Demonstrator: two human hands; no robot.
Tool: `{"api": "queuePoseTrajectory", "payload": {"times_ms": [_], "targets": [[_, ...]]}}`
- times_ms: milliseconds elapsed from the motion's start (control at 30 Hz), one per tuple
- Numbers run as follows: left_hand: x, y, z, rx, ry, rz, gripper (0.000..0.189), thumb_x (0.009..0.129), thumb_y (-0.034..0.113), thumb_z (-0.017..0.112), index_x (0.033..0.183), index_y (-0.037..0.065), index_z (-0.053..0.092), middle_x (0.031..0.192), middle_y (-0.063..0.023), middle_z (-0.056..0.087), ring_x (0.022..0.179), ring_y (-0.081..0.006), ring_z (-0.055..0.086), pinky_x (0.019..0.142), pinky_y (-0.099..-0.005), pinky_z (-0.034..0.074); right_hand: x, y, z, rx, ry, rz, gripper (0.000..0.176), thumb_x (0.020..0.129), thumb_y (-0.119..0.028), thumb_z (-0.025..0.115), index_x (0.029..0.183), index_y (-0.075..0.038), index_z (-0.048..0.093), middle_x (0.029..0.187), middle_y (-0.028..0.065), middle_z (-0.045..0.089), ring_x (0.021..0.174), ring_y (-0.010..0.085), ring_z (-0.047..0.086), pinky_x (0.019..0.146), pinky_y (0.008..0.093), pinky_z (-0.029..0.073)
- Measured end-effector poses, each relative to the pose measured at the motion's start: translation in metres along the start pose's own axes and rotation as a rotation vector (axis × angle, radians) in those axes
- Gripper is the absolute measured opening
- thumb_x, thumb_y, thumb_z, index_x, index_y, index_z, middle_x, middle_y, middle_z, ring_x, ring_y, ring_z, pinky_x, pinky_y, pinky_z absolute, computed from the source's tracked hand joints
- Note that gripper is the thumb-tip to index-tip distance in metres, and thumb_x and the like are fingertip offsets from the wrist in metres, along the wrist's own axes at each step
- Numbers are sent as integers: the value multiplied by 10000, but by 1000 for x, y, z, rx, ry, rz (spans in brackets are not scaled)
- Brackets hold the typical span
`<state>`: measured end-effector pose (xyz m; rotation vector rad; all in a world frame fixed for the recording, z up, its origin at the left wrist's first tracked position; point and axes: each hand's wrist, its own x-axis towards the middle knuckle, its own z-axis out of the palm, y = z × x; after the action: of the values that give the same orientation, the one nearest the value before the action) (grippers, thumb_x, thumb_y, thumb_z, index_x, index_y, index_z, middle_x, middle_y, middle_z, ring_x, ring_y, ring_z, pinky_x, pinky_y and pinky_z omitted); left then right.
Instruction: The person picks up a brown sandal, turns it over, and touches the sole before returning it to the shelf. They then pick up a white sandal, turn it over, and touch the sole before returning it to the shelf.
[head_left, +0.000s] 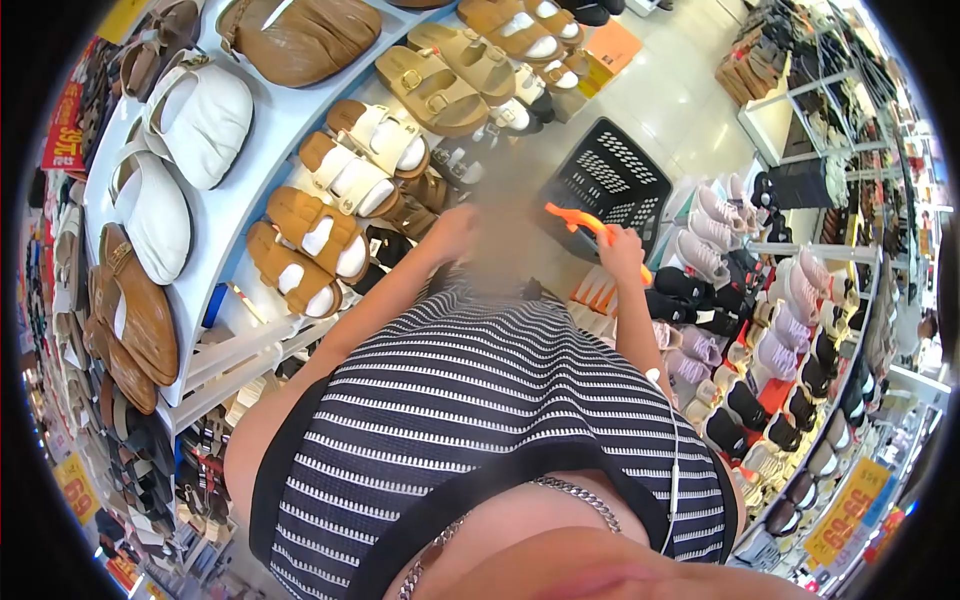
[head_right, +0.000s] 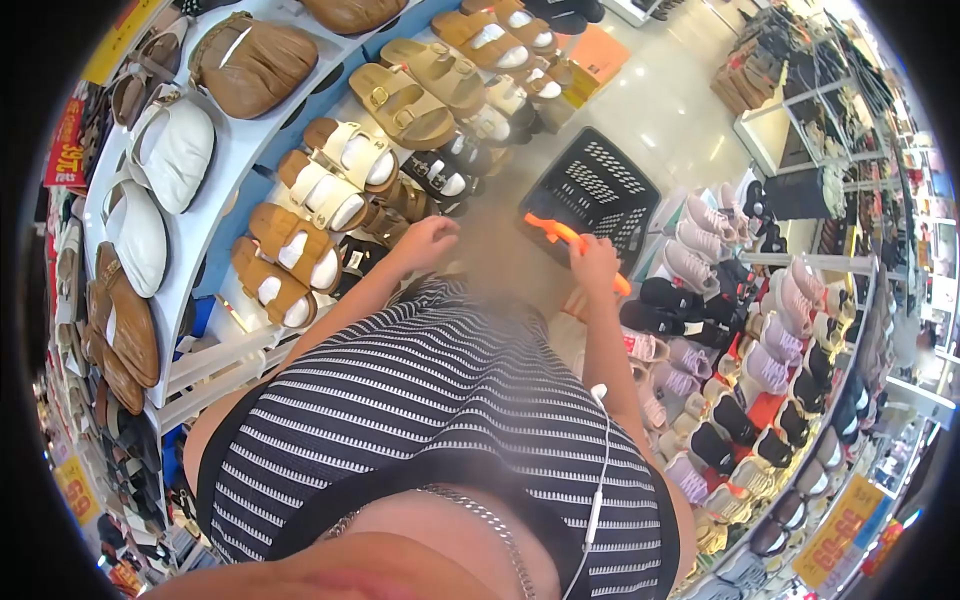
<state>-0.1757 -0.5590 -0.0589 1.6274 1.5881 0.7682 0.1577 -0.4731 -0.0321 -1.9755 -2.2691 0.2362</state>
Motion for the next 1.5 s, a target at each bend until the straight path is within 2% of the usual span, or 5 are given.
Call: {"api": "queuePoseTrajectory", "payload": {"times_ms": [333, 533, 733, 1167, 1500], "targets": [[-24, -3, -38, -182, 145, -356, 245, 825, 160, 600, 1034, 33, 606, 879, -81, 653, 770, -152, 607, 738, -291, 484, 103, -21, 8, 153, 8, -3, 275, 758, -290, 606, 995, -153, 629, 997, 120, 573, 956, 322, 549, 804, 473, 434], [-40, 3, -23, -279, 304, -525, 285, 823, 221, 586, 1038, 36, 606, 956, -121, 655, 836, -222, 627, 764, -318, 482, 217, -93, 24, 1361, -388, 241, 416, 892, -297, 536, 1175, -4, 451, 982, 103, 541, 868, 218, 556, 696, 340, 480], [-21, 30, -6, -262, 491, -601, 274, 823, 207, 587, 1028, 25, 604, 953, -122, 655, 832, -219, 628, 763, -317, 483, 312, -172, -12, 1821, -510, 454, 544, 905, -478, 410, 1288, -102, 321, 1208, 166, 414, 1052, 278, 464, 793, 473, 466], [40, 86, 29, -271, 640, -734, 264, 826, 184, 589, 1024, 9, 596, 937, -132, 651, 829, -234, 631, 741, -327, 489, 363, -191, 23, 1840, -228, 455, 554, 906, -361, 442, 1334, -38, 305, 1295, 134, 418, 1121, 259, 474, 918, 397, 420], [46, 102, 58, -305, 520, -831, 274, 845, 177, 585, 1068, 17, 588, 969, -111, 648, 863, -204, 617, 770, -316, 480, 392, -153, 22, 1718, -642, 329, 548, 848, -363, 604, 1296, -179, 347, 1166, 40, 490, 955, 196, 531, 741, 423, 441]]}}
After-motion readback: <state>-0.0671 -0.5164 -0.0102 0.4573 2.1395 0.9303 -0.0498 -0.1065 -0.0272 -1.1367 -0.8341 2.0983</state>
